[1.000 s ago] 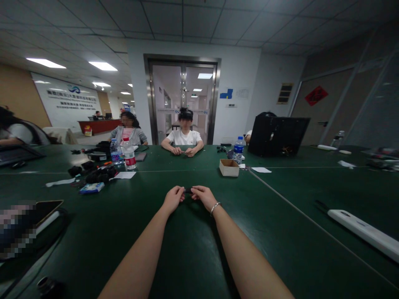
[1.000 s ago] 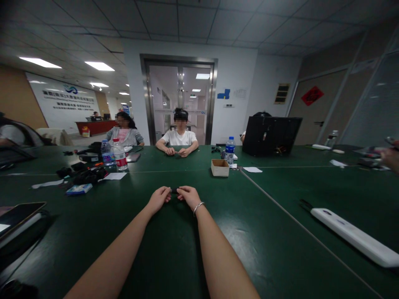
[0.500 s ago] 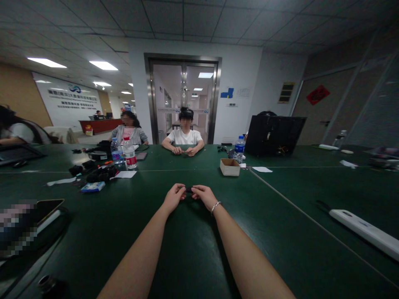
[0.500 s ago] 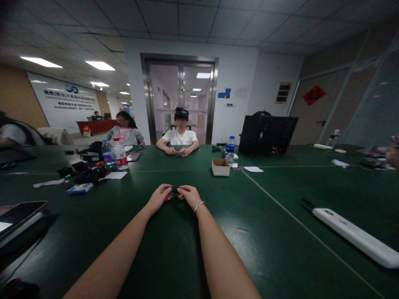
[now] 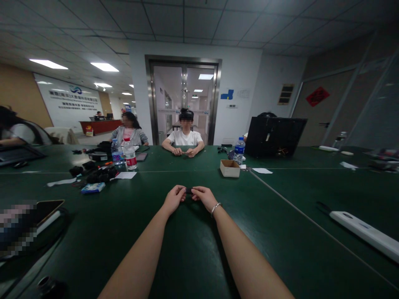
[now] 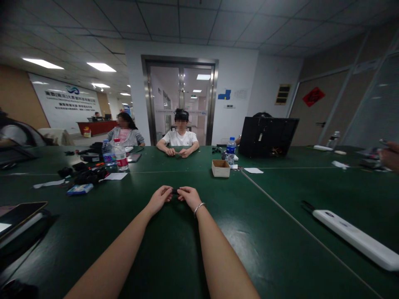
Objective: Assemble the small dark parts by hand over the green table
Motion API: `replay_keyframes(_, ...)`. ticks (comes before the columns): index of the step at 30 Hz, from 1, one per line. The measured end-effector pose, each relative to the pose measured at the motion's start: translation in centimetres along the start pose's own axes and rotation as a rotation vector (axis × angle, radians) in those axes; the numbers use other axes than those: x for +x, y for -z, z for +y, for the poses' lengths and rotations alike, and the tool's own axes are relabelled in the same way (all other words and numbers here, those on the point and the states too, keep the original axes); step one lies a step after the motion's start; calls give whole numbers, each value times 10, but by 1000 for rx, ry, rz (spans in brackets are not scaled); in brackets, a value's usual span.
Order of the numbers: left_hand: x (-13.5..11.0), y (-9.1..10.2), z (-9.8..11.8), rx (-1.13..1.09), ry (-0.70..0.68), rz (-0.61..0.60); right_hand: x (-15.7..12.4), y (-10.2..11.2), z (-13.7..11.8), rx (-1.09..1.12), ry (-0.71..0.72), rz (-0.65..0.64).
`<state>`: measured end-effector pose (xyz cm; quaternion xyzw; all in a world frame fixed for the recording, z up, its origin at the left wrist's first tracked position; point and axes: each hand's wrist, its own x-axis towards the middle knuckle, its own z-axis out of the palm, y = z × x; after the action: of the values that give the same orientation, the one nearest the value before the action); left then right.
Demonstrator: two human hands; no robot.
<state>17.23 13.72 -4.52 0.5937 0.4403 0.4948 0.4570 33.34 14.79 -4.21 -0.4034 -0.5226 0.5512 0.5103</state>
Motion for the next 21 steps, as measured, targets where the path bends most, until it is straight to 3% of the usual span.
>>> replay_keyframes(6,2,3,-4,35,-37,0,-1,0,-1,0,-16,0)
replay_keyframes(13,1,0,1,57,40,28,-1,-1,-2,-21,-12,11)
replay_keyframes(21,0,0,3,-9,-17,39,0,0,1,-5,3,-4)
